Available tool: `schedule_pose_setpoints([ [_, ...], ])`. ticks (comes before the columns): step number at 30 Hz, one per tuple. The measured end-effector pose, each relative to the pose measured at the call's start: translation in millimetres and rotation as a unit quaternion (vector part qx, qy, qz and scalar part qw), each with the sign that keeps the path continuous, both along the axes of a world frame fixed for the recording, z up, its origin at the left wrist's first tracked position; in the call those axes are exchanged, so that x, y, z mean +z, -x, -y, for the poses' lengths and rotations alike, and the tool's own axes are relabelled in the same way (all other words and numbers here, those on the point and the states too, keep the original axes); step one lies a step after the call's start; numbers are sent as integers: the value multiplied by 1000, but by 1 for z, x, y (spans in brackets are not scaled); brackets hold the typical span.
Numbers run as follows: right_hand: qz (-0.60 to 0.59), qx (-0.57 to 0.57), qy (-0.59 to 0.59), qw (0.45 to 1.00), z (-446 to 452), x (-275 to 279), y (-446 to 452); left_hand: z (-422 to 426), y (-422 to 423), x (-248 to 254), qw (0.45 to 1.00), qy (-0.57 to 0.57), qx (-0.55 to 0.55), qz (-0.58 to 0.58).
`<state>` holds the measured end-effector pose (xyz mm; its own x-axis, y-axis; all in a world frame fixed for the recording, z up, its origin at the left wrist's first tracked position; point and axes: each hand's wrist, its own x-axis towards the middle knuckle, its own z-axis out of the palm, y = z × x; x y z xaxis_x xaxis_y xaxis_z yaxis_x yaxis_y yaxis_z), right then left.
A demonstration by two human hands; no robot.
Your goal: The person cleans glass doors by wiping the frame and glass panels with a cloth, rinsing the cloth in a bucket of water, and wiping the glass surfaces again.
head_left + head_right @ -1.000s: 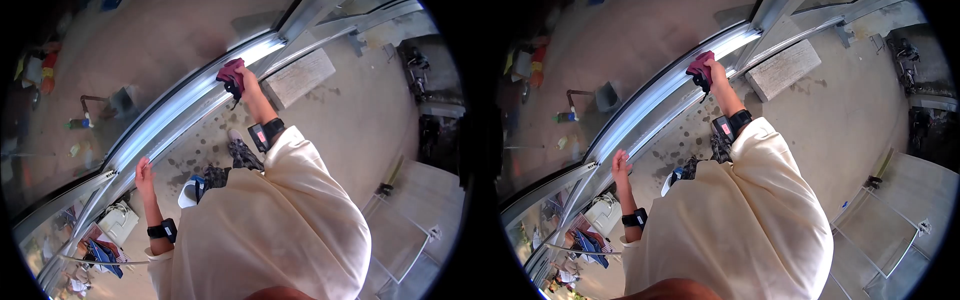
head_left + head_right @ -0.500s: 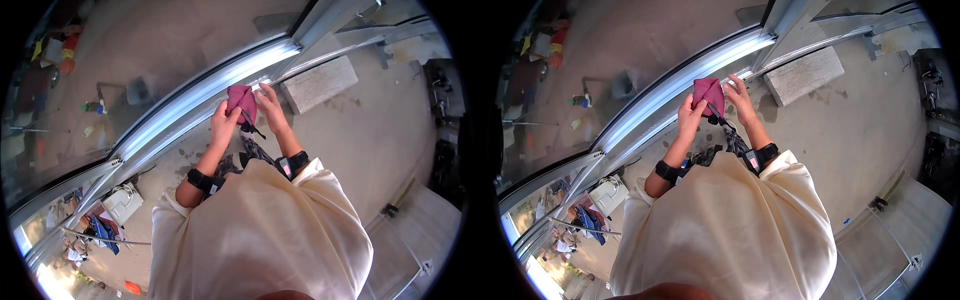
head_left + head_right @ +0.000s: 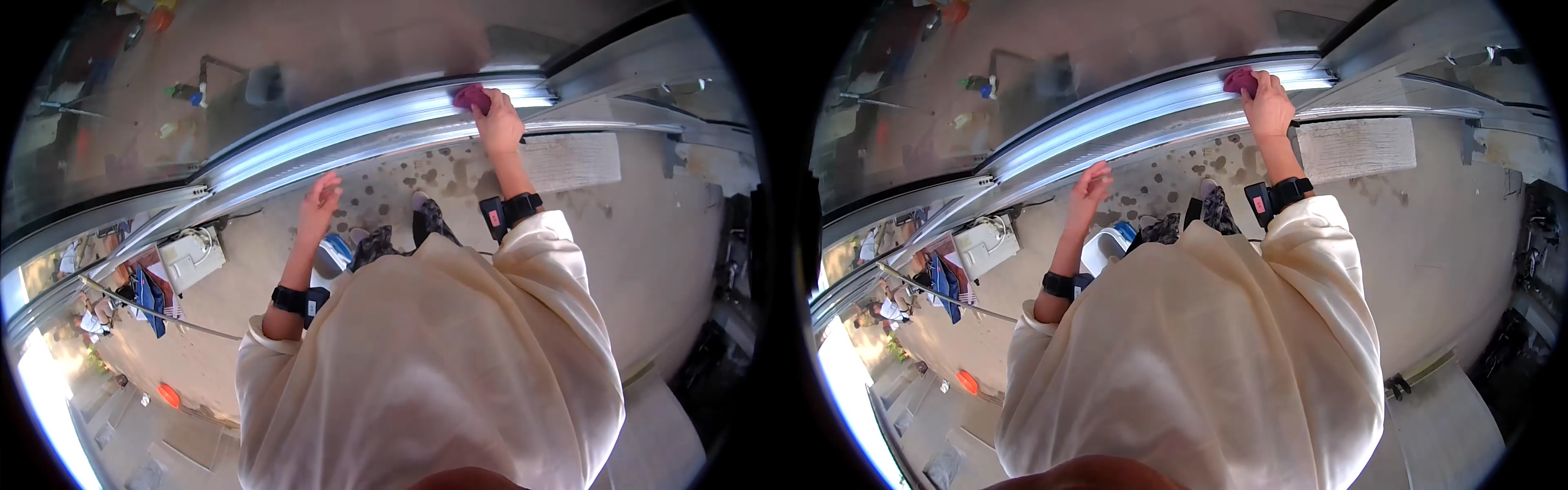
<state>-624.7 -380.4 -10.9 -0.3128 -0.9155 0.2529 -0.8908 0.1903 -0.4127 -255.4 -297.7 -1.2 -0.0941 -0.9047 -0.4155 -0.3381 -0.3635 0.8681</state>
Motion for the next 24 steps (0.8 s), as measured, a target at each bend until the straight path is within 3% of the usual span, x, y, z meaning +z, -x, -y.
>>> schedule_pose_setpoints([
  [4, -51, -55, -67, 995, 18, -14, -24, -77, -88, -22, 983, -77, 161, 42],
  [10, -101, -28, -146, 984, 33, -4, -74, -165, -131, -43, 941, -162, 296, 19],
  [14, -74, -27, -119, 990, 30, -14, -133, -167, -142, -60, 949, -116, 293, -16],
  [18, -30, 21, -106, 994, 29, -20, -217, -112, -143, -46, 979, -67, 191, 32],
  [23, 153, 86, -188, 966, 17, -10, -292, -35, -132, -34, 990, 38, 130, -29],
  [24, 363, 115, -231, 895, 8, -10, -301, -25, -131, -28, 990, 48, 125, -34],
])
